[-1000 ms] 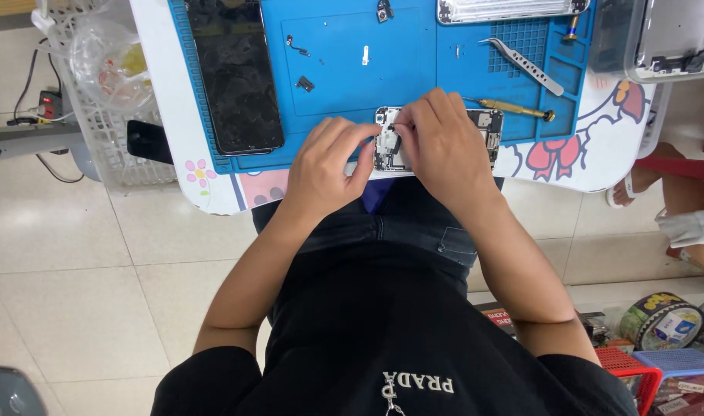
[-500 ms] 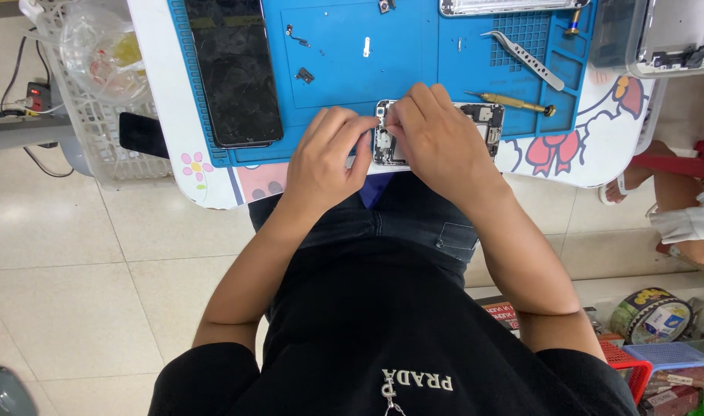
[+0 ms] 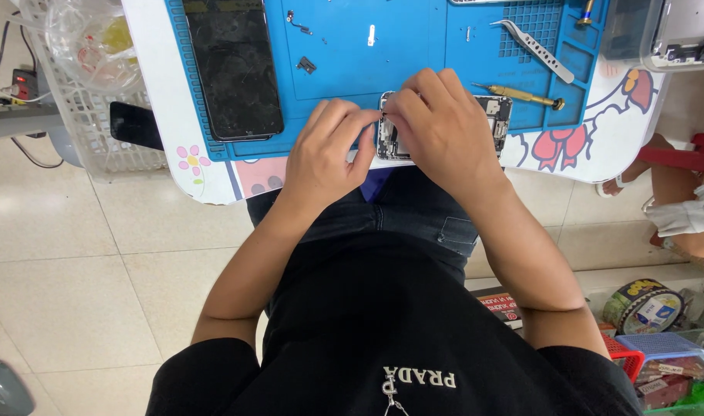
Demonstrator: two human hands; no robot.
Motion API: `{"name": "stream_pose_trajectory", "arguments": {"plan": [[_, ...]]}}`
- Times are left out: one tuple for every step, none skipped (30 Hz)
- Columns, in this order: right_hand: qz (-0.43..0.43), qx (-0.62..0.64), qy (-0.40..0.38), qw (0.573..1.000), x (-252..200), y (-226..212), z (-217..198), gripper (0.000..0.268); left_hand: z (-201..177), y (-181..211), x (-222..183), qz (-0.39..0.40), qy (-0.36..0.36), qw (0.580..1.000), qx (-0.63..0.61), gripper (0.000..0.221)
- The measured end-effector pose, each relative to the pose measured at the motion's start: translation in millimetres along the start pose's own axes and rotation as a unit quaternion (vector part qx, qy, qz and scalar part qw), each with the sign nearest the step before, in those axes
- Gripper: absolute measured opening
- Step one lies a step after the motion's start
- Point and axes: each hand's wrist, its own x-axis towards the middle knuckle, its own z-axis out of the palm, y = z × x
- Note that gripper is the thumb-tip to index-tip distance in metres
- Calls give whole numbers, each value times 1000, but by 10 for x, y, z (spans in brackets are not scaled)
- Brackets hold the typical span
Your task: Disassembling a smartphone and cleaning internal components at a repair bench.
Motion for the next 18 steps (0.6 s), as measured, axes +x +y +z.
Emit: {"name": "stream_pose_trajectory", "arguments": {"plan": [[1, 1, -2, 1000, -9, 0, -8, 17, -2, -3, 0, -2, -1, 1000, -1, 20], [-3, 4, -1, 1000, -18, 0, -17, 16, -4, -5, 1, -2, -4, 1000, 0, 20], [-8, 7, 0, 1000, -23, 1, -25, 15, -7, -8, 4, -3, -7, 1000, 2, 20], [-7, 7, -1, 1000, -43, 13, -21, 15, -4, -8, 1, -4, -8, 1000, 2, 20], [-16, 5, 6, 1000, -61, 25, -15, 15, -3, -10, 0, -4, -4, 1000, 0, 20], [-26, 2, 12, 1000, -78, 38, -10, 16, -1, -10, -1, -3, 0, 1000, -3, 19], [-25, 3, 11, 1000, -86, 22, -17, 16, -2, -11, -3, -4, -1, 1000, -3, 19], [-17, 15, 16, 1000, -95, 6, -25, 18, -2, -11, -5, -1, 2, 1000, -2, 19], [-8, 27, 22, 999, -100, -6, -35, 20, -1, -10, -1, 2, 5, 1000, 0, 19], [-8, 27, 22, 999, -99, 0, -37, 20, 2, -18, 2, 1, 5, 1000, 0, 19], [-14, 23, 22, 999, -104, 1, -36, 21, 3, -25, -2, 3, 5, 1000, -3, 19], [-21, 19, 22, 999, -111, 2, -35, 22, 6, -31, -8, 4, 4, 1000, -6, 19], [-20, 19, 21, 999, -134, 10, -20, 22, 5, -30, -7, 4, 3, 1000, -6, 19], [-20, 23, 20, 999, -156, 18, -7, 22, 5, -28, -6, 4, 3, 1000, -5, 19], [-20, 28, 19, 999, -176, 26, 8, 22, 2, -26, -4, 4, 3, 1000, -4, 19], [-19, 28, 19, 999, -176, 38, 9, 22, -1, -24, -3, 3, 3, 1000, -4, 19], [-23, 24, 17, 999, -178, 50, 10, 22, -3, -21, -3, 3, 2, 1000, 0, 19], [-27, 20, 16, 999, -182, 62, 10, 22, -4, -17, -4, 3, 2, 1000, 4, 20]]}}
